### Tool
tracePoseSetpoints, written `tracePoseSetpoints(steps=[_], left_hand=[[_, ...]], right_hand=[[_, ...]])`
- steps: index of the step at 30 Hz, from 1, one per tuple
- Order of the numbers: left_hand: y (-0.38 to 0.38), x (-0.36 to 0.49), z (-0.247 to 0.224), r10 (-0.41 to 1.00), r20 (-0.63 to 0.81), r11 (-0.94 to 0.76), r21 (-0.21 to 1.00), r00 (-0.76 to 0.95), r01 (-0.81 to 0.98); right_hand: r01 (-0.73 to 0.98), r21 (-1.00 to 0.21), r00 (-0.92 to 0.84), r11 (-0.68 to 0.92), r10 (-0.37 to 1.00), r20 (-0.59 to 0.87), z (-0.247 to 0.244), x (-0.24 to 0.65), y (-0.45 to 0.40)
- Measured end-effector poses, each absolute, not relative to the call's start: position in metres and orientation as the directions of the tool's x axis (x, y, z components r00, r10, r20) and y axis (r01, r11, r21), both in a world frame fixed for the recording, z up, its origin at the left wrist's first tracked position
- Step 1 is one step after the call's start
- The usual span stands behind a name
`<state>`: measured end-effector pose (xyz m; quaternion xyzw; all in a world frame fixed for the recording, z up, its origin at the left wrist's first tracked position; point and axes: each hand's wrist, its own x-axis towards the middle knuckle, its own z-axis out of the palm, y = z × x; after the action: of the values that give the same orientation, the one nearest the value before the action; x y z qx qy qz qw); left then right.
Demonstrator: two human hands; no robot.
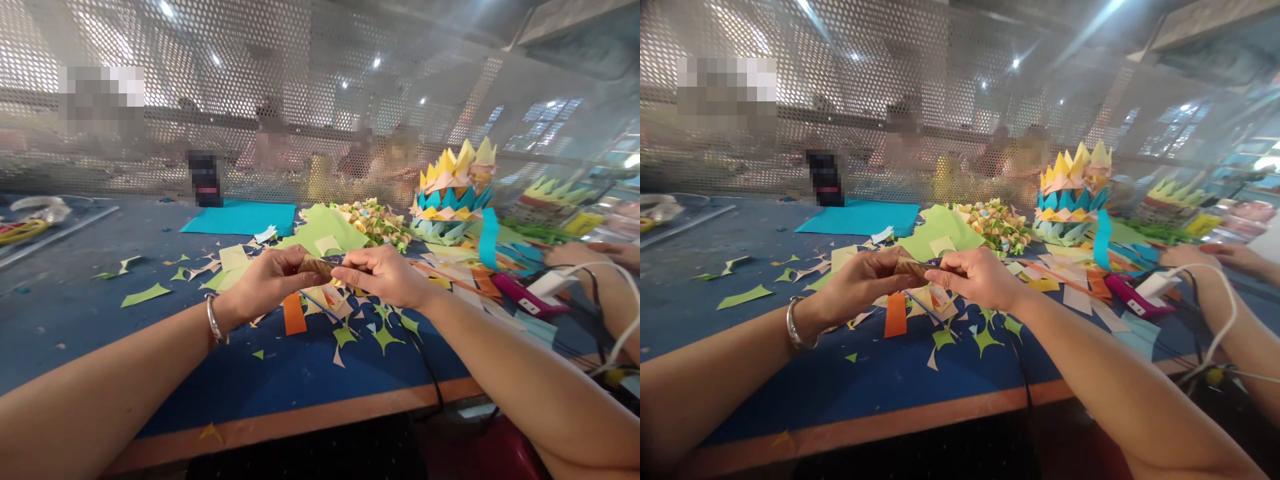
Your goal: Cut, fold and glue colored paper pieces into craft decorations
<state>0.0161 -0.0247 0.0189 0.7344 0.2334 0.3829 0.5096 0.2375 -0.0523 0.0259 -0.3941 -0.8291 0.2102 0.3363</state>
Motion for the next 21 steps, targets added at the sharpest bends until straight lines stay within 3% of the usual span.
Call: tracePoseSetpoints(steps=[21], left_hand=[[-0.0212, 0.0149, 0.0178, 0.681, 0.334, -0.481, 0.875, 0.652, 0.053]], right_hand=[[0.547, -0.573, -0.469, 0.610, 0.790, 0.394, 0.0246, 0.2349, -0.0525]])
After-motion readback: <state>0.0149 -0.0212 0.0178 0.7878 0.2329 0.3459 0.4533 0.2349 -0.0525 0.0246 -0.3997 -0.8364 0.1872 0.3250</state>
